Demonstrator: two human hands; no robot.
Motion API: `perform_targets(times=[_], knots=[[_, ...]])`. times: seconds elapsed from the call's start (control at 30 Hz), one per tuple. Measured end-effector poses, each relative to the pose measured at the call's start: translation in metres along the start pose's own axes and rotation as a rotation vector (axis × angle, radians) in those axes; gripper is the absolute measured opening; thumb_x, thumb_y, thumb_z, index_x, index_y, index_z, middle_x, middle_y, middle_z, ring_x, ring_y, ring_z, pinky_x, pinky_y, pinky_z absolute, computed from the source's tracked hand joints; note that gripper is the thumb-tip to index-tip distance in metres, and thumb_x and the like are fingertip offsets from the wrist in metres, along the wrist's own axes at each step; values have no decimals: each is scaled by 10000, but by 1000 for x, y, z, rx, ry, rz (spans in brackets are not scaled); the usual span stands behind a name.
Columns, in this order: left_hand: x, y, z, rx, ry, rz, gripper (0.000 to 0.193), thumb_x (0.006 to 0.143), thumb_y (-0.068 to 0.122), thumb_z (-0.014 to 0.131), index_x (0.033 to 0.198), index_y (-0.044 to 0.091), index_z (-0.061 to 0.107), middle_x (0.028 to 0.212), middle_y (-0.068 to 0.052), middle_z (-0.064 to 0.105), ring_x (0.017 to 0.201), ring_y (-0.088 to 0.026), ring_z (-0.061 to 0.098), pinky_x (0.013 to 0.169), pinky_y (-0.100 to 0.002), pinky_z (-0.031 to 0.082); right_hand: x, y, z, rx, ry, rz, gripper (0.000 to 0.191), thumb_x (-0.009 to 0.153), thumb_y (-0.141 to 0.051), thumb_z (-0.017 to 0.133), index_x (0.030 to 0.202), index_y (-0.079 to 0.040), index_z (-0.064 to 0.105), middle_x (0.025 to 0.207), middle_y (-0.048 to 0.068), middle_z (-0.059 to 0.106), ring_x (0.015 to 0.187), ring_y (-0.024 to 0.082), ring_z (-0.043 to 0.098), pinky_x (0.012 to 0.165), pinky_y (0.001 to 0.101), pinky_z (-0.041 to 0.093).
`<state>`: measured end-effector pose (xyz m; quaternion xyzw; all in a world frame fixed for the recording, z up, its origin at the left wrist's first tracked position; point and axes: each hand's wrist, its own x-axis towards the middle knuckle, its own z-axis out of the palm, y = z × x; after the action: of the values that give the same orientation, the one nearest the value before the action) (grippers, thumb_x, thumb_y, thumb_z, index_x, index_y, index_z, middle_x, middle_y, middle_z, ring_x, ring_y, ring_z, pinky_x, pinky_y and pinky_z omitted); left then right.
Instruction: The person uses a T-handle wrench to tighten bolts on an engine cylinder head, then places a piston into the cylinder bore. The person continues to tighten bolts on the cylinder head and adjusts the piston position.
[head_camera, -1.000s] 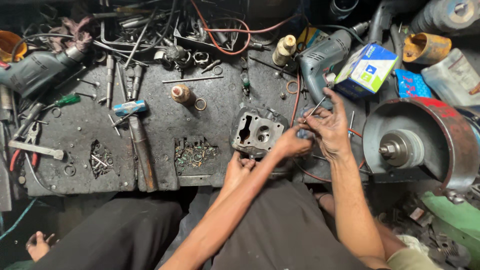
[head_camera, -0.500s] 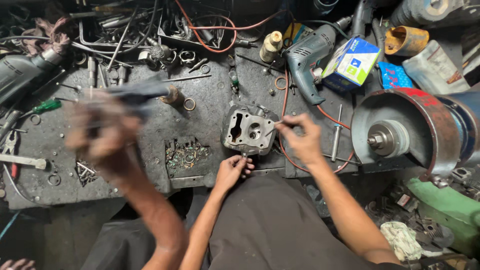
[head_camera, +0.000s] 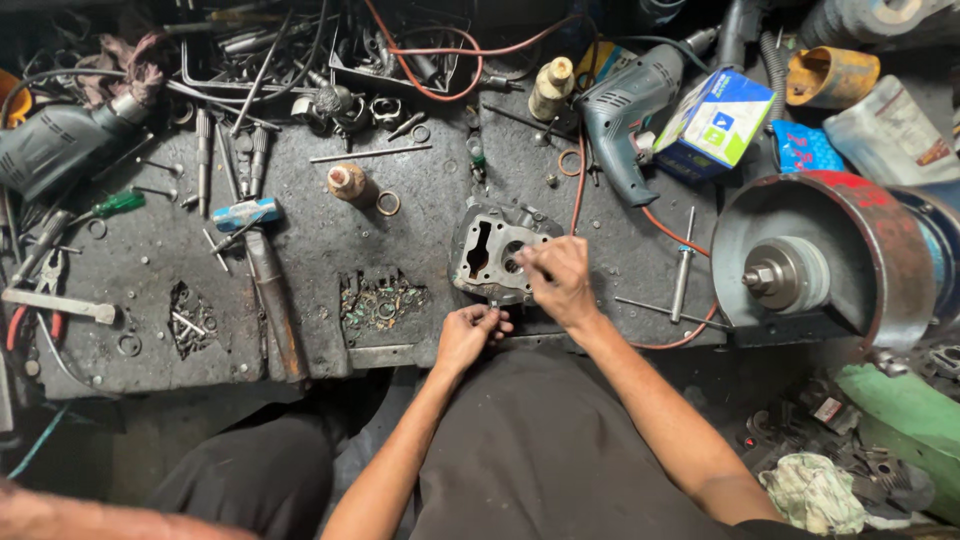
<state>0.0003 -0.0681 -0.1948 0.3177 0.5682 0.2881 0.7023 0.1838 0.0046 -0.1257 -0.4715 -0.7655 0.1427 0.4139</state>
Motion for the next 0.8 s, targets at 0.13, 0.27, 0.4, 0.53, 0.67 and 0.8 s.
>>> perform_targets(times=[0.13, 0.27, 0.4, 0.53, 0.67, 0.8], knots=[[-6, 11, 2, -33, -10, -46, 300, 1018, 230, 608, 1025, -28, 760, 880, -71, 789, 692, -86, 656, 639, -253, 542, 2, -6, -3, -65, -73, -9, 214, 777, -66, 751, 980, -85, 687, 1071, 46, 721, 1089, 243, 615, 1012, 457, 390], [-21, 47, 17, -102, -111, -51, 323, 1012, 279, 609, 1077, -3, 751, 914, -59, 798, 738, -87, 685, 666, -250, 554, 17, -14, -10, -139, -87, 59, 426, 795, -205, 696, 1188, -46, 655, 1364, 160, 588, 1292, 334, 481, 1104, 572, 307], [-26, 96, 27, 2, -94, 160, 356, 986, 317, 647, 1076, -8, 761, 937, -62, 817, 784, -114, 720, 661, -267, 565, 58, -5, -13, -100, -136, 110, 462, 851, -238, 660, 1275, -54, 640, 1455, 156, 547, 1371, 363, 464, 1180, 552, 309], [-24, 148, 22, 704, 378, 501, 327, 948, 438, 737, 1014, 131, 829, 912, -55, 774, 817, -210, 729, 751, -331, 546, 105, 12, -12, -85, -221, 225, 286, 885, -294, 674, 1054, -74, 743, 1361, 144, 631, 1317, 353, 501, 1101, 512, 363], [-1, 184, 23, 902, 688, 907, 402, 850, 476, 813, 914, 93, 708, 976, -65, 707, 980, -306, 621, 883, -446, 450, 151, 25, -8, -91, -418, 387, 371, 963, -381, 668, 886, -39, 792, 1015, 110, 764, 1057, 338, 656, 945, 441, 505], [19, 183, 31, 788, 731, 1070, 326, 976, 350, 720, 1172, 98, 654, 1164, -70, 689, 1119, -303, 605, 1013, -457, 431, 181, 28, 0, 84, -457, 578, 407, 972, -414, 634, 890, -51, 801, 798, 90, 757, 810, 272, 749, 783, 389, 565]])
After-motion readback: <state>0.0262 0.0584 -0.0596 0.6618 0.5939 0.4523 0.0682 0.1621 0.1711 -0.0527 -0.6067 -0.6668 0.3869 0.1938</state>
